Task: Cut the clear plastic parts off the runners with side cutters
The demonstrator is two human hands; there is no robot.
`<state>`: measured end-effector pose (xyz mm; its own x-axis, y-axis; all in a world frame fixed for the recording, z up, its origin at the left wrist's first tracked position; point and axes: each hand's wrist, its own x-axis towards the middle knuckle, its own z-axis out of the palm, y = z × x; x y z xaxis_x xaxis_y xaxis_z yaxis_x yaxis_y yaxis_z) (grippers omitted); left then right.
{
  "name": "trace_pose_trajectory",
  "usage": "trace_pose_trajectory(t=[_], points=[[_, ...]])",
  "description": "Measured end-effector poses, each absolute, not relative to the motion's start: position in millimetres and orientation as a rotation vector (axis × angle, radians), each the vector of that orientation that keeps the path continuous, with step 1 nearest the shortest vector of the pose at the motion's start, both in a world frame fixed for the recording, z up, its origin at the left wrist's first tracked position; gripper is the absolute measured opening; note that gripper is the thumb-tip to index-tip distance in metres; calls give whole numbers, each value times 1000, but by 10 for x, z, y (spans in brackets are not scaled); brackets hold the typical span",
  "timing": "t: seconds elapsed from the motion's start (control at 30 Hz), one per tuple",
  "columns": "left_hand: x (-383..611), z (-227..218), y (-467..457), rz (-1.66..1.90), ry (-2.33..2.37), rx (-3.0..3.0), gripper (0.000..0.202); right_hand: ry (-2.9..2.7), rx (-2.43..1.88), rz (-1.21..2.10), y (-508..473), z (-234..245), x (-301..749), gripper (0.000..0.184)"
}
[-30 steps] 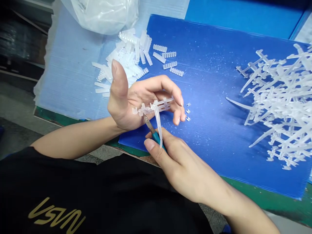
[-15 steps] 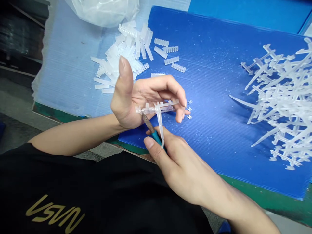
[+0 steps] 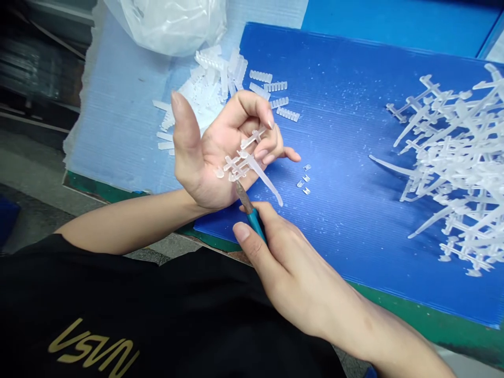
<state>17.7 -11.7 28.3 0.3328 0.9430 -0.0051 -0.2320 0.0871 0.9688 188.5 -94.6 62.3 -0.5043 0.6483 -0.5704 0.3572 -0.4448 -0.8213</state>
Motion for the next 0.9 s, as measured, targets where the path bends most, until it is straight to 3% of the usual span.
trace_pose_trajectory(t=[0.33, 0.47, 0.9], points=[[272, 223, -125, 1314, 616, 1023, 72, -1795, -1399, 1787, -930, 621, 1833, 30], [217, 271, -138, 1237, 611, 1045, 60, -1858, -1382, 1701, -919, 618, 1848, 40], [201, 394, -92, 1189, 786, 871, 65, -1918, -1346, 1630, -935, 616, 1848, 41]])
